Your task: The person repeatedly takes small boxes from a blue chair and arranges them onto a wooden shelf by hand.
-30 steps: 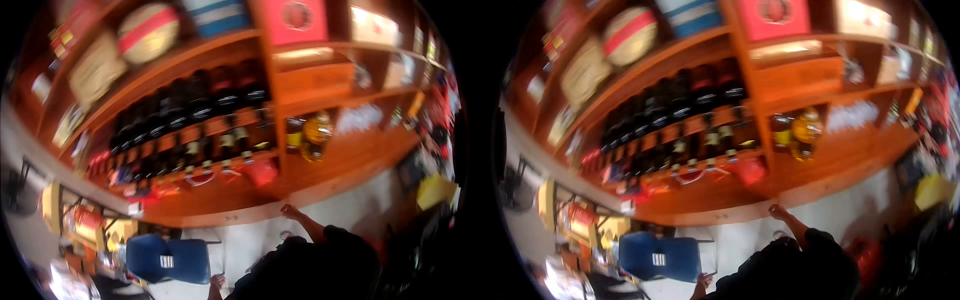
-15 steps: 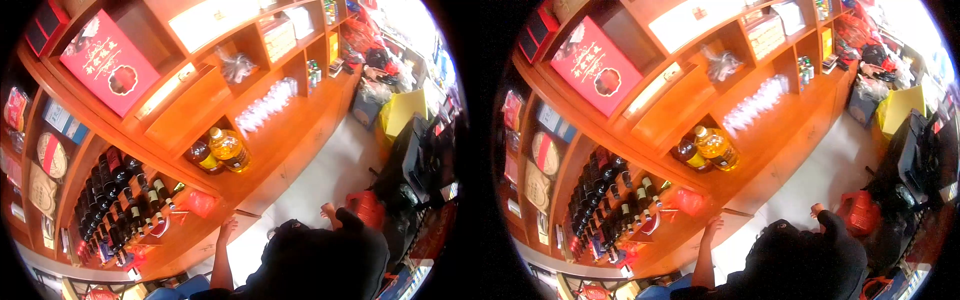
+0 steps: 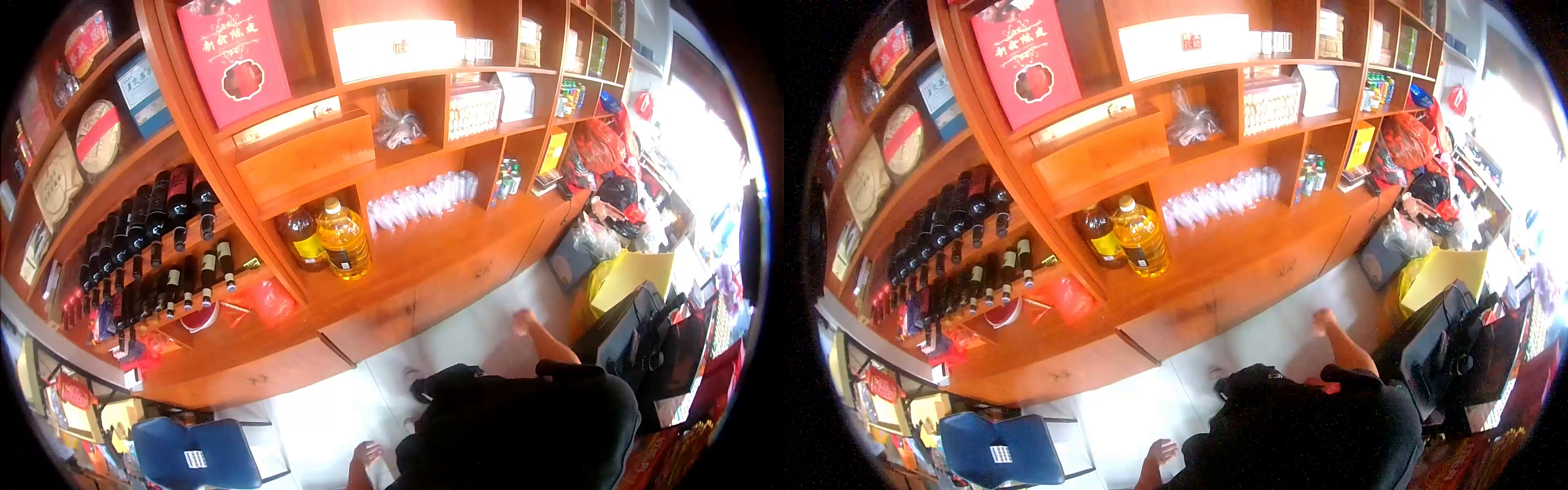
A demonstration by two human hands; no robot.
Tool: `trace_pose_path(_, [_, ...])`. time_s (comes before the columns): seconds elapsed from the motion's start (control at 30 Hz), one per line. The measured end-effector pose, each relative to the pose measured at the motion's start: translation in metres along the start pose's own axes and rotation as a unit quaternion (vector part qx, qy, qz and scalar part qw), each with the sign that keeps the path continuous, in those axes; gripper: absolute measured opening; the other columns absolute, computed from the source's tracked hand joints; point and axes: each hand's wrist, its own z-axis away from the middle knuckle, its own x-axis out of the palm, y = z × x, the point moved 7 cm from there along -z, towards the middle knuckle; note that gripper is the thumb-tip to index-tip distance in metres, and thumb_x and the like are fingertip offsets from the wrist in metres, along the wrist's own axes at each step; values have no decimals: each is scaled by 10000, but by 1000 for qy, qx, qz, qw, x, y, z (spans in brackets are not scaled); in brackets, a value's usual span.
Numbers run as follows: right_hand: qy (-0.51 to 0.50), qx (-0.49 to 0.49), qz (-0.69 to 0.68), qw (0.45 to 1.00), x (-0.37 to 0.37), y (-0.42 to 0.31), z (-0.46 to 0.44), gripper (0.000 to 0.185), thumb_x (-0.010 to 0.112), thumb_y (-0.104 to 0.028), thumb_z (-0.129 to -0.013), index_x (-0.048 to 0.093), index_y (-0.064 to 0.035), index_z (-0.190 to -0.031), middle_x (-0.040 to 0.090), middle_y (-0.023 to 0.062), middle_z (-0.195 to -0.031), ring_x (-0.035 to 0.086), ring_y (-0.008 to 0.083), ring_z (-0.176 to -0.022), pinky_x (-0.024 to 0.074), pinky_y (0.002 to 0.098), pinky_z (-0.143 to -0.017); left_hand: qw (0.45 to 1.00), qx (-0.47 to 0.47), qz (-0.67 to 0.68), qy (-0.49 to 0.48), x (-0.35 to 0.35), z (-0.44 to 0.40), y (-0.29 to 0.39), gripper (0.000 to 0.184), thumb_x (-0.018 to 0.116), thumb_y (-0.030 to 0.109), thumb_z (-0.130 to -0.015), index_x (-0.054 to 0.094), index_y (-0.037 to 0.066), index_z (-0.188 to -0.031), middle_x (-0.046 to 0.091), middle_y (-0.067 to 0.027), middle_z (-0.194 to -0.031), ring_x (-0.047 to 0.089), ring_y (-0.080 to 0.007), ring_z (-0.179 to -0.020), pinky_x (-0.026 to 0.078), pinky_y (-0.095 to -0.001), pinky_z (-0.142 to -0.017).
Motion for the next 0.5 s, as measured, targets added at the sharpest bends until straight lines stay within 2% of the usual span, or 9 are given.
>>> trace_pose_path(0.1, [35,-104,-185,977,-16,-54,-89,148,603,-174,-740,628,-42,-803,635,110,-695,618,244,-590,483,369,-488,998,15,47,42,-7,23,-7,387,477,320,-907,498,63,-1195,582,-206,-1176,603,-341,-985,517,-455,-833])
trace_pose_path(0.13, [30,-86,-174,980,-20,-159,-3,235,499,-70,-801,621,-32,-998,597,84,-658,567,181,-523,451,313,-455,998,31,34,45,-4,23,5,388,463,322,-914,497,63,-1201,588,-199,-1167,607,-327,-984,514,-450,-834])
trace_pose_path(0.2, [92,-189,-132,969,-25,-228,-10,112,548,-98,-774,596,-1,-805,604,123,-627,570,224,-508,431,365,-445,994,106,-9,15,14,20,53,400,419,307,-934,485,52,-1234,600,-180,-1151,622,-303,-961,515,-423,-814])
trace_pose_path(0.27, [117,-281,-46,951,-40,-288,-22,158,563,-120,-779,603,2,-870,610,158,-645,612,273,-582,463,381,-522,975,211,-64,-10,46,24,121,434,425,315,-927,475,36,-1254,612,-159,-1102,627,-284,-940,513,-395,-794])
trace_pose_path(0.33, [179,-353,46,917,-68,-347,-33,138,514,-21,-813,616,-13,-905,590,75,-672,564,162,-564,458,309,-516,948,295,-119,-26,106,54,201,444,424,321,-913,480,36,-1249,604,-138,-1116,614,-257,-950,504,-381,-805])
trace_pose_path(0.4, [246,-457,17,855,-102,-430,8,112,522,-38,-830,603,-22,-905,604,81,-712,580,178,-643,480,328,-606,916,368,-154,-53,170,70,281,468,491,389,-890,507,47,-1209,613,-120,-1068,597,-220,-964,479,-354,-825])
trace_pose_path(0.43, [262,-484,12,835,-120,-467,21,103,529,-43,-832,595,-22,-908,606,92,-732,583,192,-672,483,331,-639,886,405,-209,-82,216,90,322,428,508,385,-903,529,49,-1167,604,-104,-1059,592,-193,-954,465,-338,-842])
trace_pose_path(0.47, [274,-513,10,813,-141,-501,30,95,536,-48,-835,586,-21,-912,608,103,-752,586,206,-701,486,335,-671,866,449,-188,-114,241,71,360,375,530,360,-912,549,47,-1118,602,-74,-1042,590,-170,-939,455,-319,-850])
trace_pose_path(0.5, [286,-543,15,790,-163,-529,28,98,525,-46,-844,576,-19,-923,605,135,-778,586,224,-719,482,339,-681,871,429,-235,-52,305,140,393,341,557,309,-916,557,40,-1126,599,-60,-1074,587,-168,-966,455,-298,-859])
